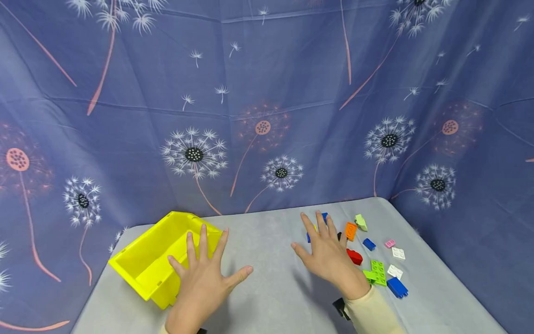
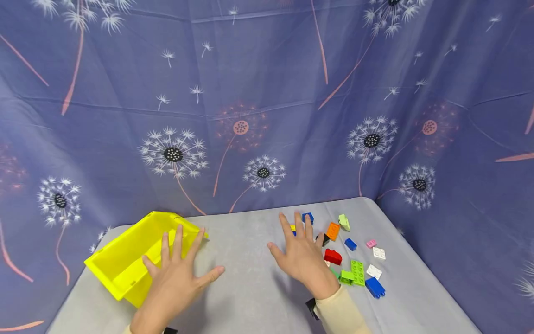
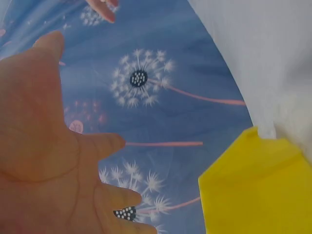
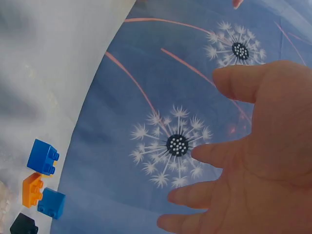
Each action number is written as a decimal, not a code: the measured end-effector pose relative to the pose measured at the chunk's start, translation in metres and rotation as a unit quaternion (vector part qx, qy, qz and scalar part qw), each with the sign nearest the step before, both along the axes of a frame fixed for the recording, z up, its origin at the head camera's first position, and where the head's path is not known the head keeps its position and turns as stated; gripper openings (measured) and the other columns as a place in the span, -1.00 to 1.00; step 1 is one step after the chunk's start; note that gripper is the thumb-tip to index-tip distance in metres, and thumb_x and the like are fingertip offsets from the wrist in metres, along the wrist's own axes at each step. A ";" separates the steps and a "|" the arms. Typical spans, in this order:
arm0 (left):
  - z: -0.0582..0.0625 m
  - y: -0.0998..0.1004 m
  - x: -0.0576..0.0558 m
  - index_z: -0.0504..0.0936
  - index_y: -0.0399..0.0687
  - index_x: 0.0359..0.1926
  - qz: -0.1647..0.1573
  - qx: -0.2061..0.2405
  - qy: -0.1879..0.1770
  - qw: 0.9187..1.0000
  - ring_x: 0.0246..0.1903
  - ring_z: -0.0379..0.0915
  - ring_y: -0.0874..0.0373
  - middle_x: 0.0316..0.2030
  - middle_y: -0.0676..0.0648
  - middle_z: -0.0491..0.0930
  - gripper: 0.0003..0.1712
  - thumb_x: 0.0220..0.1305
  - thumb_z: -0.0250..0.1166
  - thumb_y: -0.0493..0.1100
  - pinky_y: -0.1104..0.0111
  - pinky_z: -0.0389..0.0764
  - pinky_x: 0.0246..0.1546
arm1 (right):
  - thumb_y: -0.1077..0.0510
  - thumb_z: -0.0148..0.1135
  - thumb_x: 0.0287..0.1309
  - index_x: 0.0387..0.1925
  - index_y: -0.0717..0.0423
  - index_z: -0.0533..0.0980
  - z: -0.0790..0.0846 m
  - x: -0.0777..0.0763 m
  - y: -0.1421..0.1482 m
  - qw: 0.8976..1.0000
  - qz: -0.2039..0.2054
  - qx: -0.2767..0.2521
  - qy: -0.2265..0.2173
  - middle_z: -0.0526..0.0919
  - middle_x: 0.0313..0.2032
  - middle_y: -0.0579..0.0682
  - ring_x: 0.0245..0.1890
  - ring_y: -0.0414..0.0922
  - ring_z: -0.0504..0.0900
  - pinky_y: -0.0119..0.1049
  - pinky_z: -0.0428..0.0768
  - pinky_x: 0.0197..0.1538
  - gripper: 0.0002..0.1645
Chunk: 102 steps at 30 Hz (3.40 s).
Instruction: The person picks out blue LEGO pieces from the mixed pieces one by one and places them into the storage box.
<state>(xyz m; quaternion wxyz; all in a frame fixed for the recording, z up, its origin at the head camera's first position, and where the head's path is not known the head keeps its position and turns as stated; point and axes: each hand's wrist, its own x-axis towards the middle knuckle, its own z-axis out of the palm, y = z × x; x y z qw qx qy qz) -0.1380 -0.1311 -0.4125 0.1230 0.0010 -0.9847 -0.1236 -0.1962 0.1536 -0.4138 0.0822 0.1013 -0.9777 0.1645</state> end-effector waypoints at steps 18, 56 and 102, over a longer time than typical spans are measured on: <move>0.012 -0.037 -0.013 -0.09 0.44 0.45 0.048 0.066 -0.011 0.997 0.34 -0.44 -0.41 0.43 -0.32 -0.28 0.12 -0.11 -0.08 0.69 -0.45 -0.60 -0.07 | -0.43 -0.01 0.13 0.46 -0.26 -0.09 -0.013 -0.035 0.009 0.998 -0.025 -0.044 -0.029 -0.13 0.43 0.24 0.38 0.31 -0.26 0.50 -0.25 0.11 -0.03; 0.018 -0.132 -0.014 -0.27 -0.10 0.47 0.217 0.183 -0.083 0.955 0.17 -0.25 -0.61 0.30 -0.56 -0.17 0.15 0.14 -0.01 0.47 -0.36 -0.06 -0.08 | -0.05 0.19 0.13 0.41 0.14 0.07 -0.037 -0.076 0.017 0.991 -0.066 -0.084 -0.079 0.12 0.31 0.35 0.19 0.41 0.12 0.28 0.25 0.09 -0.10; -0.016 -0.191 -0.016 0.15 -0.62 0.10 0.263 0.221 -0.063 0.937 -0.19 0.30 -0.45 -0.16 -0.59 0.35 -0.35 0.18 0.01 -0.11 -0.13 0.35 -0.21 | 0.22 0.32 -0.13 -0.37 0.15 0.47 -0.062 -0.081 0.010 0.990 -0.068 -0.056 -0.107 0.40 -0.35 0.15 -0.39 0.05 0.41 -0.08 0.42 -0.34 -0.77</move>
